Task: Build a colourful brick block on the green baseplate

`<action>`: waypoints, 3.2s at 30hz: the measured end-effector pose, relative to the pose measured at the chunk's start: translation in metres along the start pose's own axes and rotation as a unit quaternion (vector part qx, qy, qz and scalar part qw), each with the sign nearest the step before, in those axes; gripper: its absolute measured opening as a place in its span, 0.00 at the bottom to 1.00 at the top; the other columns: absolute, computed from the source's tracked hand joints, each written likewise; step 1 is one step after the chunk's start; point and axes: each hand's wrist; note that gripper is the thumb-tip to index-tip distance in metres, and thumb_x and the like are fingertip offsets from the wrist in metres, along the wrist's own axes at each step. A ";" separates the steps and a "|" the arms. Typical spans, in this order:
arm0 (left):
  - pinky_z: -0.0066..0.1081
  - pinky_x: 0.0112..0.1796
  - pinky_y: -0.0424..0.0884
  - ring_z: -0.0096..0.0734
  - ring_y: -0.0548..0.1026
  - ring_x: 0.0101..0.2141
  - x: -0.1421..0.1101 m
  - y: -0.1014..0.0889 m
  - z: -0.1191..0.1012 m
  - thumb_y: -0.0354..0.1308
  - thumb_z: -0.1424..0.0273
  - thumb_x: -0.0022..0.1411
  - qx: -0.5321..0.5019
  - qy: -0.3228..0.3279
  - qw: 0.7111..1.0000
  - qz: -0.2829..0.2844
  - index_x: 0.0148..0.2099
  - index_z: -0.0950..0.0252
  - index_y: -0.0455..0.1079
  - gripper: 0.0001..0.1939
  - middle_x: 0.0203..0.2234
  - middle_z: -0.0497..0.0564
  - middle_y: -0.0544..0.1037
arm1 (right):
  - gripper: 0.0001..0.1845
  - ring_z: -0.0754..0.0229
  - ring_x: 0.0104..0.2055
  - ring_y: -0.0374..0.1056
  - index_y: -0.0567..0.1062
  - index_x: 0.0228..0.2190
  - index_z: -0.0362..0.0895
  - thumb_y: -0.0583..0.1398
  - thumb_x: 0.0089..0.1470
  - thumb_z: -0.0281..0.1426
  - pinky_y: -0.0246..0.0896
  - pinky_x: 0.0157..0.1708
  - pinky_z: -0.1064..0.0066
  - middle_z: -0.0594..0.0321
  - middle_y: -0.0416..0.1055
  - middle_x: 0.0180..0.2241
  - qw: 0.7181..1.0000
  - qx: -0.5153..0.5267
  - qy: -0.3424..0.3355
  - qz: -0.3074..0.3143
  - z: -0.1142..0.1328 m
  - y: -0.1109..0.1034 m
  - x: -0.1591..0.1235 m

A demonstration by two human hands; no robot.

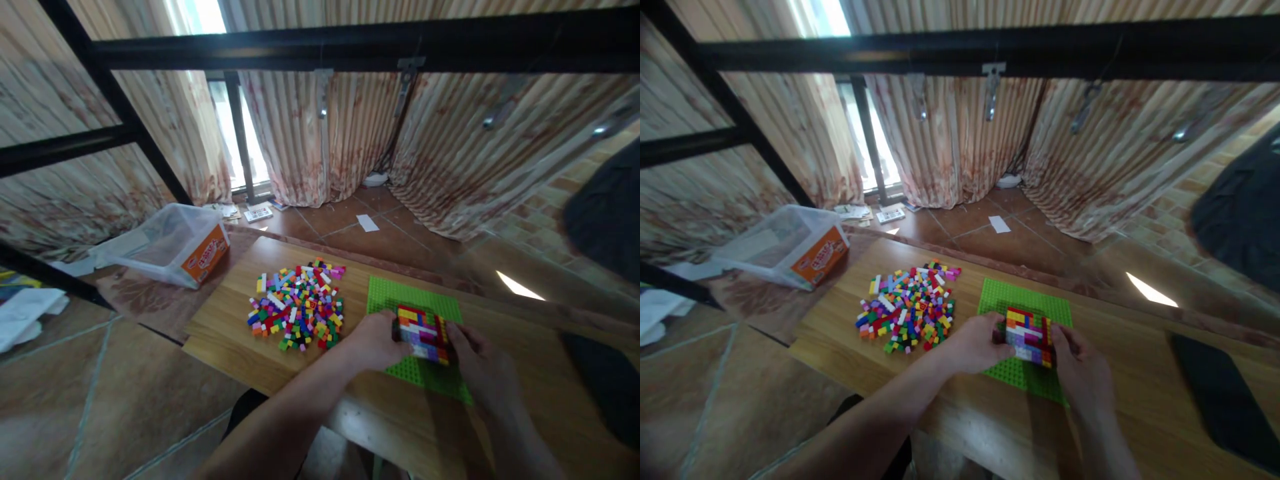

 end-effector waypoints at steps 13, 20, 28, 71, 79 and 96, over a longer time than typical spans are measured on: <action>0.35 0.39 0.71 0.40 0.77 0.35 0.011 -0.042 0.013 0.51 0.68 0.62 0.089 0.002 0.984 -0.156 0.43 0.67 0.75 0.13 0.34 0.58 0.80 | 0.29 0.43 0.36 0.74 0.81 0.40 0.43 0.54 0.51 0.51 0.64 0.32 0.60 0.51 0.80 0.33 0.999 -0.045 0.021 0.006 0.000 -0.002 0.004; 0.39 0.55 0.63 0.42 0.69 0.53 0.030 -0.080 0.039 0.50 0.75 0.61 0.256 0.037 0.908 -0.329 0.53 0.68 0.71 0.19 0.49 0.59 0.75 | 0.29 0.46 0.33 0.75 0.81 0.40 0.41 0.54 0.51 0.50 0.64 0.29 0.63 0.52 0.80 0.31 0.999 -0.033 -0.005 0.009 0.004 -0.002 0.000; 0.59 0.56 0.55 0.56 0.55 0.62 0.046 -0.075 0.059 0.54 0.58 0.62 0.325 -0.013 0.900 -0.289 0.55 0.55 0.71 0.20 0.61 0.55 0.64 | 0.29 0.45 0.34 0.75 0.79 0.41 0.42 0.55 0.49 0.50 0.65 0.31 0.61 0.51 0.80 0.33 0.999 -0.039 -0.011 0.024 0.002 -0.001 0.002; 0.47 0.50 0.66 0.52 0.74 0.50 0.006 -0.138 0.071 0.53 0.72 0.57 0.268 -0.231 0.876 -0.326 0.49 0.62 0.76 0.18 0.47 0.61 0.79 | 0.23 0.52 0.36 0.75 0.78 0.42 0.40 0.56 0.52 0.43 0.68 0.38 0.62 0.50 0.80 0.36 0.997 0.030 -0.070 -0.010 0.006 0.007 -0.005; 0.37 0.46 0.70 0.41 0.78 0.42 0.008 -0.136 0.056 0.54 0.70 0.59 0.105 -0.061 0.900 -0.418 0.47 0.63 0.77 0.15 0.40 0.55 0.81 | 0.24 0.54 0.29 0.73 0.79 0.37 0.38 0.56 0.52 0.44 0.66 0.31 0.65 0.51 0.78 0.29 0.991 0.089 -0.036 -0.093 0.008 -0.004 -0.003; 0.34 0.43 0.73 0.31 0.79 0.36 0.002 0.002 -0.013 0.66 0.71 0.52 -0.557 0.045 0.829 0.027 0.46 0.67 0.74 0.18 0.36 0.54 0.80 | 0.14 0.56 0.47 0.70 0.78 0.41 0.50 0.65 0.51 0.37 0.68 0.46 0.61 0.58 0.72 0.46 0.927 0.273 -0.251 0.049 0.040 0.003 -0.040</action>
Point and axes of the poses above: each hand's wrist, its own x-axis towards the middle knuckle, its own y-axis out of the palm, z = x × y
